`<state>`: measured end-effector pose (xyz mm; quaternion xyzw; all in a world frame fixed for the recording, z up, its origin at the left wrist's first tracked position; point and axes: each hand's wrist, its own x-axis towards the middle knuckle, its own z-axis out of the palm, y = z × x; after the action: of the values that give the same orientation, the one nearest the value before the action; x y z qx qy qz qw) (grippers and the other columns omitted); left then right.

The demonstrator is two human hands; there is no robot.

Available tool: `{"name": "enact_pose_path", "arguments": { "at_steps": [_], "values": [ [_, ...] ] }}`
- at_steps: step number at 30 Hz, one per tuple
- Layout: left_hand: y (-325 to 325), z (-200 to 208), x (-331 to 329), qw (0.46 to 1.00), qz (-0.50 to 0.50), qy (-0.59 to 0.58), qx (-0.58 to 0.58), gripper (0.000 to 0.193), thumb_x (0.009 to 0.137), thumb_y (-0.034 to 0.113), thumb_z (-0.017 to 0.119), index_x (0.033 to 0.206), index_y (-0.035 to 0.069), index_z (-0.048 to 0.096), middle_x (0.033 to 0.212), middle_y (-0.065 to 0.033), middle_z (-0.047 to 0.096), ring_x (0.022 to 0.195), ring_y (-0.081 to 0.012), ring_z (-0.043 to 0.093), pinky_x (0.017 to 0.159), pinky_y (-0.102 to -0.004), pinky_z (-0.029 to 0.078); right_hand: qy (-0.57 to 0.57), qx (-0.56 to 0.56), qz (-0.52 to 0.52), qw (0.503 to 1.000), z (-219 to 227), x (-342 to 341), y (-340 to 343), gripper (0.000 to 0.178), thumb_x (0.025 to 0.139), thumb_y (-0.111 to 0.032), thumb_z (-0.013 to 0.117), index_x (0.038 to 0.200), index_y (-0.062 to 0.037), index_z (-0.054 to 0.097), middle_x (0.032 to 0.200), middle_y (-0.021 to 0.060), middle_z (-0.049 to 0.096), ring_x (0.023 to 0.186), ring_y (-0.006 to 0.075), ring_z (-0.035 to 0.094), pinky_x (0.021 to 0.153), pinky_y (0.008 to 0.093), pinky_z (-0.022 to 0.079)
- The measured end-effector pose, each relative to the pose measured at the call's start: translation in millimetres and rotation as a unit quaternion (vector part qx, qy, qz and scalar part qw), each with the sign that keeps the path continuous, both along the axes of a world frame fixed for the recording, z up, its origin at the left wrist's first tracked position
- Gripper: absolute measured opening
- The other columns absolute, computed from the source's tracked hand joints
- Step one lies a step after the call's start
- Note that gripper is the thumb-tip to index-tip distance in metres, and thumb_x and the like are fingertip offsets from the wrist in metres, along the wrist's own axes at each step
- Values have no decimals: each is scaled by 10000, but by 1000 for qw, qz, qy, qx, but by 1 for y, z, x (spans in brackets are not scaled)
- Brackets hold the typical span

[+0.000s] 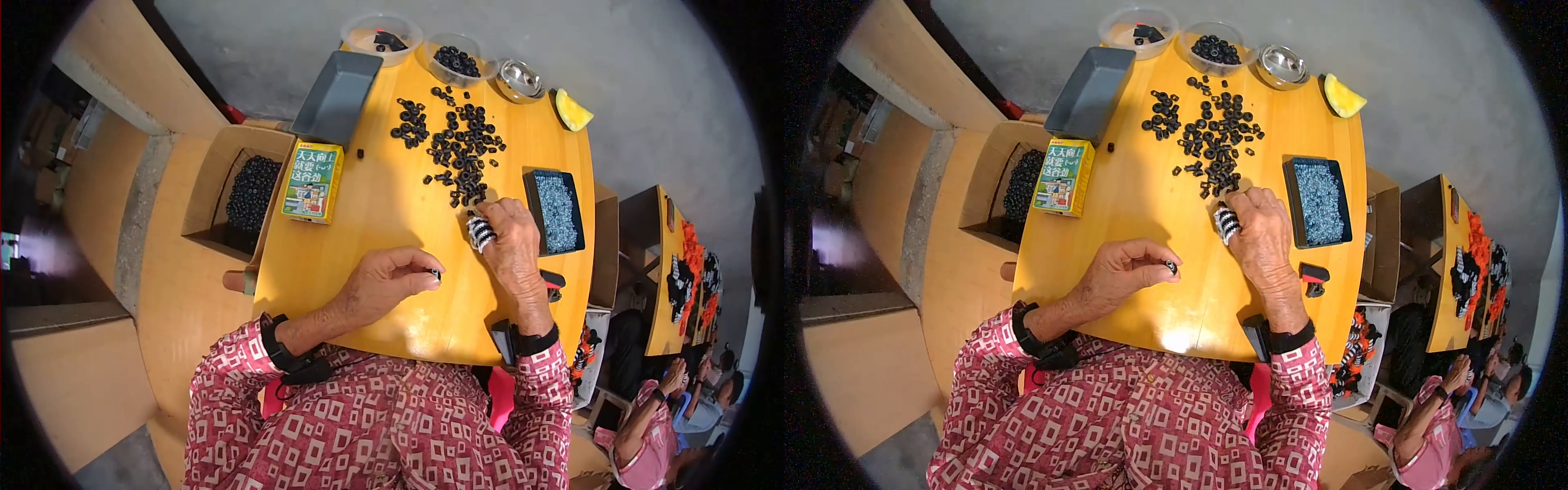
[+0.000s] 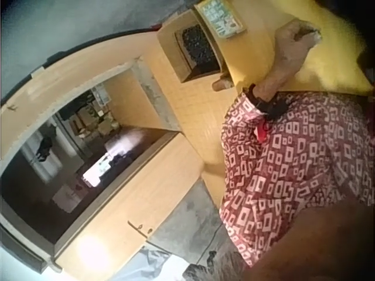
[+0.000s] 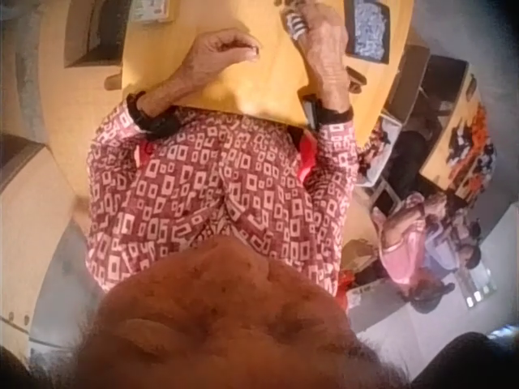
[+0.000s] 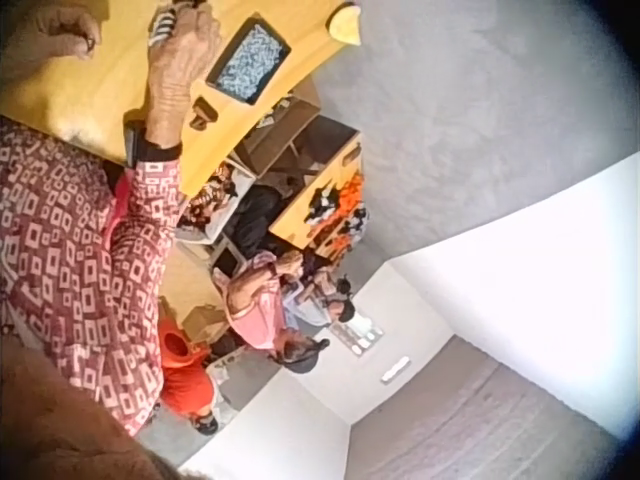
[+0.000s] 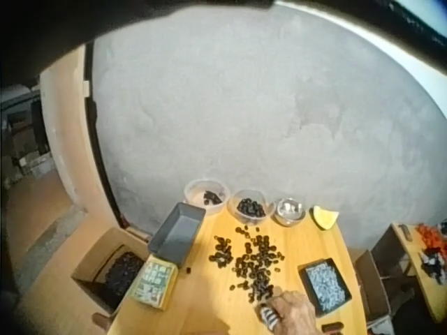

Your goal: The person repeatedly attaches small black plastic components onto a striped fabric sleeve by hand.

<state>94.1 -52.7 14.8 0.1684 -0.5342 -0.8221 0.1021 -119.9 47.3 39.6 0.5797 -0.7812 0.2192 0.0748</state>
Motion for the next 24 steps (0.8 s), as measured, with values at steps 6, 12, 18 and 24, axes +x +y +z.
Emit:
{"name": "enact_pose_path", "arguments": {
  "at_steps": [6,12,18,24],
  "values": [
    [-4,-5,6,1000,0,-5,-5,174,952,71,642,1089,-34,660,996,-48,679,985,-124,653,901,-264,513,67,33,8,997,-13,3,-6,264,694,-9,728,955,-38,700,855,106,606,841,318,597,748,408,480],
    [-4,-12,1,999,25,28,35,175,965,89,622,1097,-22,654,1003,-64,687,961,-146,672,912,-295,522,69,1,60,996,-10,5,-3,330,634,12,716,955,-35,654,899,102,611,880,312,587,763,408,473],
    [-5,-11,-18,994,84,32,58,202,970,110,625,1134,-8,637,1016,-75,693,955,-164,683,914,-311,530,-136,-88,51,986,7,26,18,264,716,-15,772,941,-31,635,862,120,653,773,294,631,685,370,515],
    [8,-5,-46,989,104,47,90,182,970,95,619,1118,-11,636,969,-37,680,907,-104,649,851,-251,523,-191,-110,49,974,21,44,39,284,701,3,788,948,-28,652,885,105,664,799,278,640,703,355,515]
  ]
}}
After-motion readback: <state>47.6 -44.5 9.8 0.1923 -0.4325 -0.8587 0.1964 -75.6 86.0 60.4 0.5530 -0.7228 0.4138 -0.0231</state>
